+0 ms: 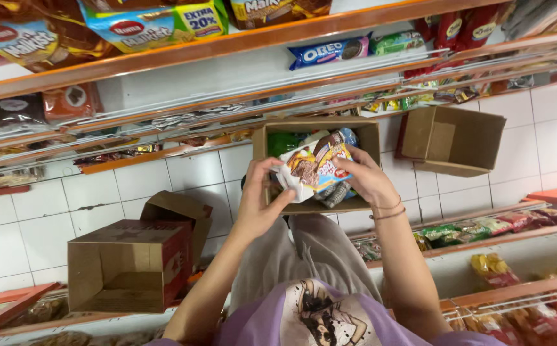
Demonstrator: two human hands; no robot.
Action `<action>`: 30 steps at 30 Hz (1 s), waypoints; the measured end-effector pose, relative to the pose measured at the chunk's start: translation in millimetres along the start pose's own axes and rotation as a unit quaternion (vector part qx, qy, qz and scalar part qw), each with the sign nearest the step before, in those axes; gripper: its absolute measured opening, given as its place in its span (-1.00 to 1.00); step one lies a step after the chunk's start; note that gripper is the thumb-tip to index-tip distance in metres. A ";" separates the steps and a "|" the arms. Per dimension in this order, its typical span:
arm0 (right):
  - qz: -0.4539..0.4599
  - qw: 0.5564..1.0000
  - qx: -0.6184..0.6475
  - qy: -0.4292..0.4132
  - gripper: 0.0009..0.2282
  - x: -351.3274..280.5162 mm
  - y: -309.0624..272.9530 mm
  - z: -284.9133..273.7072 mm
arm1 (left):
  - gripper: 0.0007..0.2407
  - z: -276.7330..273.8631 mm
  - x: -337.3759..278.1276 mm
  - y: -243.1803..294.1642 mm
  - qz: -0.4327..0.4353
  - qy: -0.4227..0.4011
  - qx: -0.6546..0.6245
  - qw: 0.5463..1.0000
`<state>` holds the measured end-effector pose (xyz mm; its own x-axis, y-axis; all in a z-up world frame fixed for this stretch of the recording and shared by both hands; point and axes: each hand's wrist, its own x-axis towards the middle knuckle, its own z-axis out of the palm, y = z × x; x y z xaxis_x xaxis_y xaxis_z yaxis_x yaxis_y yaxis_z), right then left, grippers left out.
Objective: The person takes snack packages from a shelf, wipes them with a cloth, scans them using a handheld barcode scanner, and returns them to the shelf.
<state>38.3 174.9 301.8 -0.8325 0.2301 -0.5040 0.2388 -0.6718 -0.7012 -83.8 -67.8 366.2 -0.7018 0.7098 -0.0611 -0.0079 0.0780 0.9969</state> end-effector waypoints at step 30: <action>-0.490 0.850 -0.131 0.143 -0.75 -6.7 -93.3 129.7 | -0.54 -32.7 94.9 129.2 0.230 0.164 0.140 0.949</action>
<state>-43.2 144.7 436.0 -0.5490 0.7755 0.3118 -0.3657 0.1126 -0.9239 -174.7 -13.3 490.8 -0.7693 0.4618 0.4414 0.5106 0.0291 0.8594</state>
